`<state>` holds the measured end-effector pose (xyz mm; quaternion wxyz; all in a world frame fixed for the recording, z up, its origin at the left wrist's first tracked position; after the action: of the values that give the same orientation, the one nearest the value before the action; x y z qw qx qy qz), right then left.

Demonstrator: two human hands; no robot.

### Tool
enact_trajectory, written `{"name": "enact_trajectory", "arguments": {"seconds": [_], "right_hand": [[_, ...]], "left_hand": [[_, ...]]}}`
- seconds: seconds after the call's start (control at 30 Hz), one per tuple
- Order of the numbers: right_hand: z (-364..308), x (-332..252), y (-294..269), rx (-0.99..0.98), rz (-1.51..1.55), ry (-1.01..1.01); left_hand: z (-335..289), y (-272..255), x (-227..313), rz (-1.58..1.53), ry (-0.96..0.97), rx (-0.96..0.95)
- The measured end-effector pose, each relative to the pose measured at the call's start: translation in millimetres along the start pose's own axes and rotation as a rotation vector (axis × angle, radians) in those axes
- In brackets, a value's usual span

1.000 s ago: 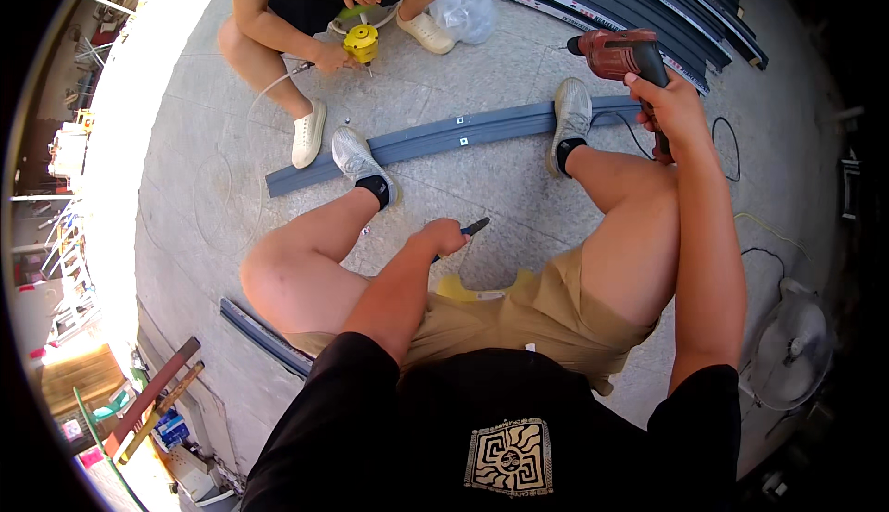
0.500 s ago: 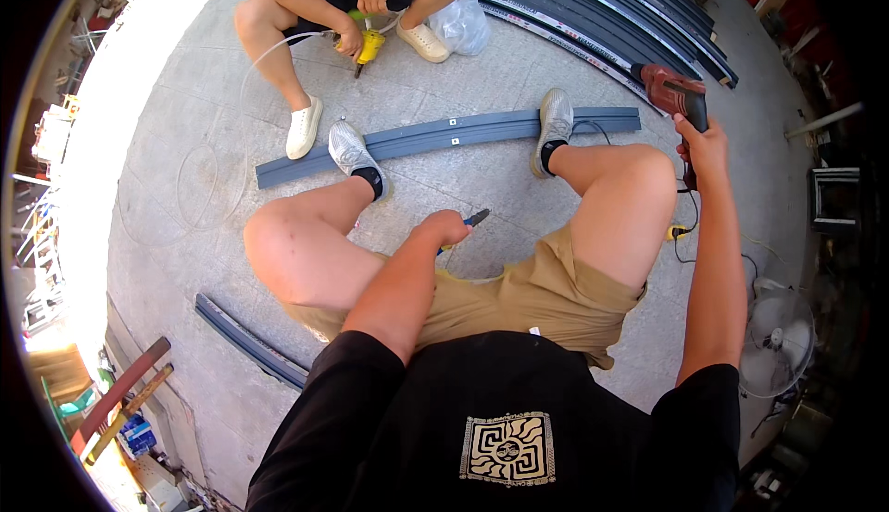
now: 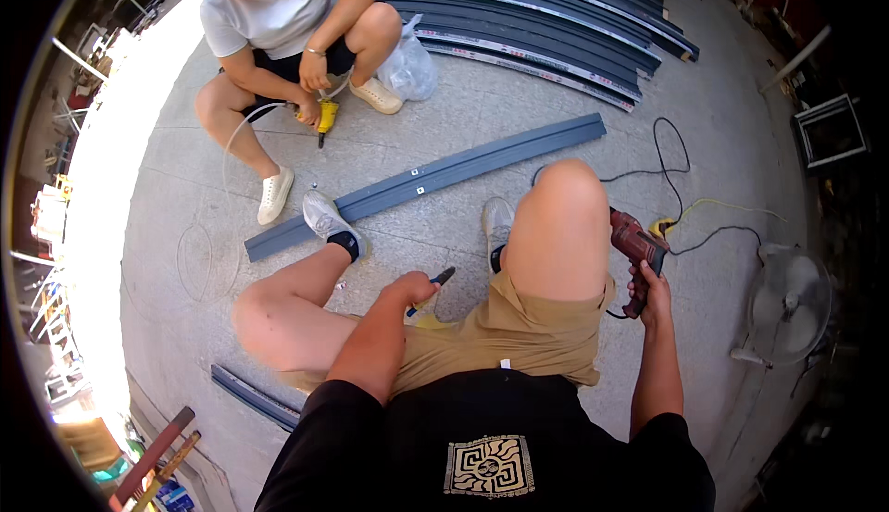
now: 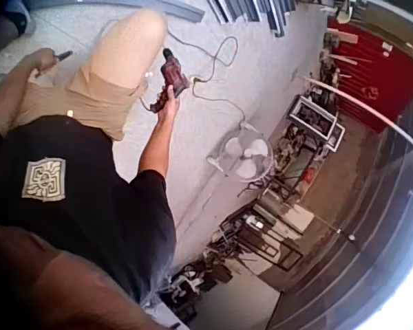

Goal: The person uses pliers to bend small metal tabs on a gray curved component and then uses a power drill to drive screws into the component while it is held in place.

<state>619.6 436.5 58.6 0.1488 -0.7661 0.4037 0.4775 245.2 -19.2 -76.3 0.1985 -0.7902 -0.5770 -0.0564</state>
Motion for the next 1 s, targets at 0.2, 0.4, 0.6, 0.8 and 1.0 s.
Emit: {"name": "enact_trajectory", "arguments": {"seconds": [0.2,0.4,0.6,0.8,1.0], "right_hand": [[-14,150,-11,-0.006,0.747,-0.018],[-35,242,-37,0.098,1.125,-0.121],[-44,300,-86,0.195,1.272,-0.214],[-28,328,-77,0.207,1.169,-0.126],[-37,354,-89,0.325,0.939,0.359]], "left_hand": [[3,1,-41,-0.067,-0.101,-0.068],[-17,5,-54,-0.322,-0.158,-0.039],[-39,7,-11,-0.144,-0.114,-0.023],[-60,1,-6,-0.117,-0.118,0.047],[-48,-10,-5,-0.308,-0.140,0.058]]}}
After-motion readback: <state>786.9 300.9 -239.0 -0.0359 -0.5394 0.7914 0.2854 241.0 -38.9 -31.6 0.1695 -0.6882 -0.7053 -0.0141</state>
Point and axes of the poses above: each hand's wrist, its own z-axis towards the middle knuckle, its own y-axis out of the palm, x = y × z, the point moved 7 cm from there along z, towards the middle knuckle, and after that the axes turned 13 degrees about -x, right-handed, at the moved point
